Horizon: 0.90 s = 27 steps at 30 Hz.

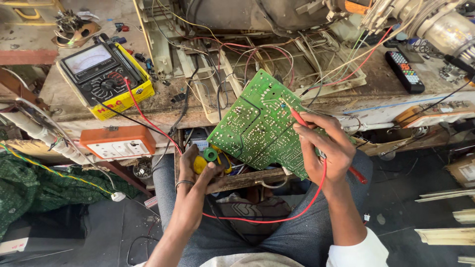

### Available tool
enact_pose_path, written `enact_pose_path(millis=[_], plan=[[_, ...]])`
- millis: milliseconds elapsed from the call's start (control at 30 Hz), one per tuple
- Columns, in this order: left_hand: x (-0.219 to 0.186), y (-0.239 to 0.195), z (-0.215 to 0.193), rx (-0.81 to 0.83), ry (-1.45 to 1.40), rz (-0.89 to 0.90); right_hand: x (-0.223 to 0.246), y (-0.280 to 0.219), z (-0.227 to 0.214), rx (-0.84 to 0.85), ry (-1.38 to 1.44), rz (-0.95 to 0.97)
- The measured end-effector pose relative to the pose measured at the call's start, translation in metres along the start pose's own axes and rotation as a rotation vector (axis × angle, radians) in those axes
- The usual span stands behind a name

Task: The person is repairing an electronic circuit board. They use a multimeter to test various points on the board, then use a soldering iron to make adjustments. The person also handles a small cylindrical component and connects wires to the board.

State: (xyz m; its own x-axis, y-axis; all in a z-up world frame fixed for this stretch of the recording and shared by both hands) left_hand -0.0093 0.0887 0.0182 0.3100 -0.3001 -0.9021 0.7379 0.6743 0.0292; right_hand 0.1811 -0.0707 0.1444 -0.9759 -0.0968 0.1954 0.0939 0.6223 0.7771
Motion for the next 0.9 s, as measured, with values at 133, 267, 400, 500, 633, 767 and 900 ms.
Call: enact_pose_path(millis=[133,267,400,500,633,767,900], plan=[[-0.002,-0.01,0.003,0.09,0.025,-0.005,0.001,0.008,0.001,0.018,-0.001,-0.026],[0.036,-0.044,0.004,0.47,0.019,-0.279,0.002,0.018,0.007,0.025,-0.035,-0.081],[0.068,-0.076,-0.016,0.941,0.809,-0.078,0.003,0.021,0.013,0.046,-0.033,-0.085],[0.059,-0.085,-0.037,1.107,1.233,0.32,0.003,0.019,0.011,0.058,-0.002,-0.082],[0.015,-0.08,-0.082,0.986,1.887,-0.469,0.006,0.004,0.005,0.118,0.079,-0.099],[-0.101,-0.028,-0.047,0.389,1.407,-0.187,0.025,-0.023,0.022,0.397,0.302,-0.178],[-0.153,0.07,0.044,0.506,1.071,0.419,0.037,-0.066,0.047,0.819,0.183,-0.081]])
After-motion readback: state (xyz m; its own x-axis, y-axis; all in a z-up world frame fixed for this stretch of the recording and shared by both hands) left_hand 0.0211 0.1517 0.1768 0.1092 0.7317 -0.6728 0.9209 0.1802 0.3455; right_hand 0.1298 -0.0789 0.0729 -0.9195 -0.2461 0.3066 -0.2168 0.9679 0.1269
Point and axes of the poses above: each hand's wrist, its own y-axis towards the middle knuckle, its own z-axis out of the palm, x = y × z, the point moved 5 cm from there along y, towards the middle knuckle, and after that the axes turned 11 degrees about x, right-handed, at the moved point
